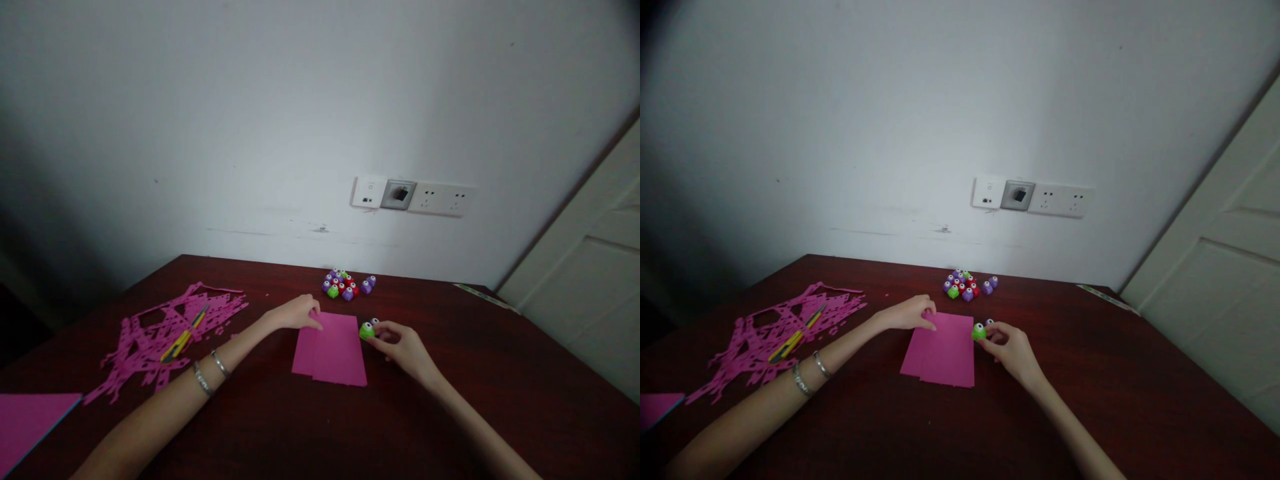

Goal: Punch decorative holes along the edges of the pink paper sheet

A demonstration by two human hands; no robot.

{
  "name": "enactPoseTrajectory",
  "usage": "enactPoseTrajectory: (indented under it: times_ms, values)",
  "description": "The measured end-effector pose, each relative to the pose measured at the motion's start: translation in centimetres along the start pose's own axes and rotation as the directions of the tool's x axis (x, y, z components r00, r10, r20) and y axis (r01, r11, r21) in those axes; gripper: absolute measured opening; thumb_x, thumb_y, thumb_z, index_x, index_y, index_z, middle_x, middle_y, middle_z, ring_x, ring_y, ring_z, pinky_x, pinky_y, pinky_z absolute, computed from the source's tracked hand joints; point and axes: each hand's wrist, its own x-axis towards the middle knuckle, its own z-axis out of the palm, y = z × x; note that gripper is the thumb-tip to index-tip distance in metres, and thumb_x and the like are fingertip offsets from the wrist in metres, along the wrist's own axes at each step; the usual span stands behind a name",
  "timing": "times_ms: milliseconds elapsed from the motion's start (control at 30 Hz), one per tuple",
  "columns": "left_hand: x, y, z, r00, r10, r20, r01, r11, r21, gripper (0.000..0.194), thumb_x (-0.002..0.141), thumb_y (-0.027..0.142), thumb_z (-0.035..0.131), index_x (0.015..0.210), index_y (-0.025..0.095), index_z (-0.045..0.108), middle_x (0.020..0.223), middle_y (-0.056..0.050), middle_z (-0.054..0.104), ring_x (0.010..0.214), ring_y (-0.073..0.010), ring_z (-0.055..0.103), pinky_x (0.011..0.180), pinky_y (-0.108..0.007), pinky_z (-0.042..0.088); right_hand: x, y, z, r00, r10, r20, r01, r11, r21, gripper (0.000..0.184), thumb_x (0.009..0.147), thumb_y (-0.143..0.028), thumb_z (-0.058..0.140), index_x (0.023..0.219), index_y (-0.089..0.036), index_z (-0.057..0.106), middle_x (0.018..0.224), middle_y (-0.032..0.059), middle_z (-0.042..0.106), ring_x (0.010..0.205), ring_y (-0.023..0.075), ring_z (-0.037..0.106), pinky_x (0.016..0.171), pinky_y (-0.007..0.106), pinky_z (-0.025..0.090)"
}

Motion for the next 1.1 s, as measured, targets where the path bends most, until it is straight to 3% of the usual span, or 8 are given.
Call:
enactPoseTrajectory:
  times_ms: [133, 867, 1100]
  values:
    - [-0.1, 0.4, 0.4, 1.000, -0.004, 0.023, 0.004, 1.000, 0.007, 0.050, 0.061, 0.055, 0.068, 0.090, 0.015, 0.062, 0.085, -0.005, 0.051, 0.078, -0.0183, 0.049, 0.066, -0.026, 0.036, 0.2, 0.5, 0.1, 1.000, -0.009, 0.017, 0.009, 1.000, 0.001, 0.031, 0.067, -0.039, 0.065, 0.085, -0.015, 0.062, 0.069, 0.0024, 0.062, 0.053, 0.0120, 0.054, 0.042, 0.022, 0.045]
    - [0.3, 0.3, 1.6, 0.995, -0.089, 0.042, 0.092, 0.993, -0.073, 0.042, 0.058, 0.041, 0.074, 0.086, 0.015, 0.057, 0.088, -0.005, 0.052, 0.078, -0.0171, 0.050, 0.065, -0.026, 0.038, 0.4, 1.0, -0.1, 1.000, -0.010, 0.028, 0.011, 0.998, -0.055, 0.029, 0.068, -0.039, 0.064, 0.084, -0.015, 0.063, 0.069, 0.0032, 0.064, 0.053, 0.0131, 0.055, 0.044, 0.022, 0.045]
    - [0.8, 0.3, 1.9, 0.994, -0.099, 0.051, 0.108, 0.970, -0.220, 0.046, 0.055, 0.031, 0.074, 0.092, 0.013, 0.054, 0.077, -0.002, 0.058, 0.066, -0.0138, 0.052, 0.056, -0.023, 0.037, 0.4, 1.0, -0.1, 0.999, -0.037, 0.011, 0.037, 0.995, -0.091, 0.029, 0.067, -0.040, 0.064, 0.082, -0.015, 0.065, 0.067, 0.0034, 0.064, 0.054, 0.0135, 0.056, 0.047, 0.022, 0.046]
